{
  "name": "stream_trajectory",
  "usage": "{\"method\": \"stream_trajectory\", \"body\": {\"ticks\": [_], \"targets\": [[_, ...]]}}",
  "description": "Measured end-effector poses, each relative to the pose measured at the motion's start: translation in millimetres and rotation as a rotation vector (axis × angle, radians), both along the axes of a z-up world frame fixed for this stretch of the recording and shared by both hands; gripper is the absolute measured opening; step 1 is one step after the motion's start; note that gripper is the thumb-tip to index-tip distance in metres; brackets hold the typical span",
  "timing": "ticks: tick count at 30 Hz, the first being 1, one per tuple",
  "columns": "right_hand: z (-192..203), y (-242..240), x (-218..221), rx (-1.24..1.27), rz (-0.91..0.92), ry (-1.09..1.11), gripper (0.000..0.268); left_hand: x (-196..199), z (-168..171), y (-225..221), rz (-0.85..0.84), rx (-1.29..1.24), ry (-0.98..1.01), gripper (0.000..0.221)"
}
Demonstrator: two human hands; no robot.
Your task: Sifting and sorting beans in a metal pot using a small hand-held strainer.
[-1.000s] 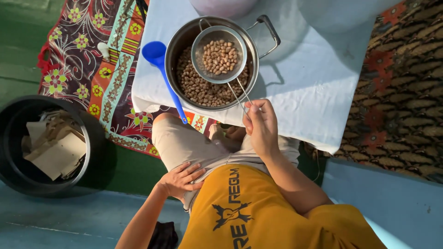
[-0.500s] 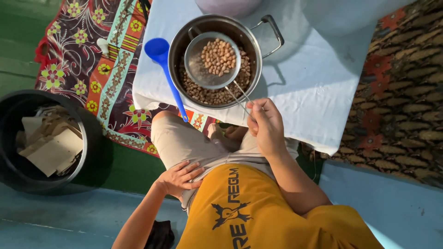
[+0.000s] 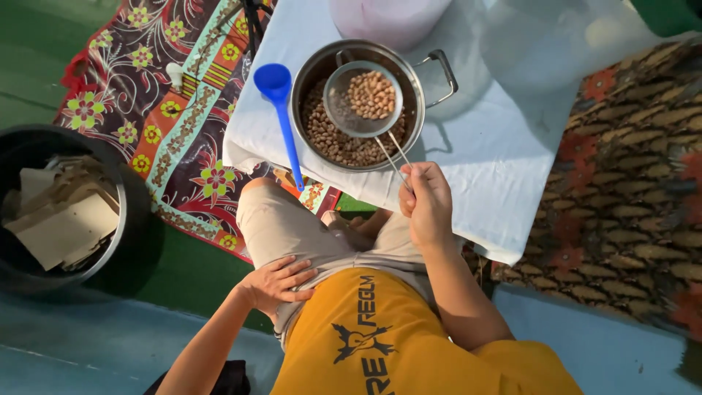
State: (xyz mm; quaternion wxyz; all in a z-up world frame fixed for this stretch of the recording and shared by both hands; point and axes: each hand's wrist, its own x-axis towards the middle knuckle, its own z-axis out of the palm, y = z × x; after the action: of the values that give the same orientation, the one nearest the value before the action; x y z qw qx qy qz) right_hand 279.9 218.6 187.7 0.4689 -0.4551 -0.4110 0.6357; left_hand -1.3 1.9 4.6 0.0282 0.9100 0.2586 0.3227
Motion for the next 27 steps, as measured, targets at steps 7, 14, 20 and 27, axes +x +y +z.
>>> {"method": "stream_trajectory", "body": {"ticks": [7,14,20,27], "targets": [[7.9,3.7,1.1,0.002,-0.044,0.057,0.017,-1.3,-0.3,0.5,-0.016,0.032,0.073,0.106],[25.9,7.7,5.3,0.063,-0.040,0.021,0.017,1.9,-5.9,-10.8,-0.009,-0.139,0.364,0.127],[42.1,18.7,8.1,0.120,-0.011,-0.004,0.018,33.7,-6.2,-14.9,0.128,-0.432,0.546,0.134],[83.6,23.1,1.6,0.054,0.054,0.056,0.018,114.4,23.2,23.2,0.428,-0.665,0.544,0.034]]}}
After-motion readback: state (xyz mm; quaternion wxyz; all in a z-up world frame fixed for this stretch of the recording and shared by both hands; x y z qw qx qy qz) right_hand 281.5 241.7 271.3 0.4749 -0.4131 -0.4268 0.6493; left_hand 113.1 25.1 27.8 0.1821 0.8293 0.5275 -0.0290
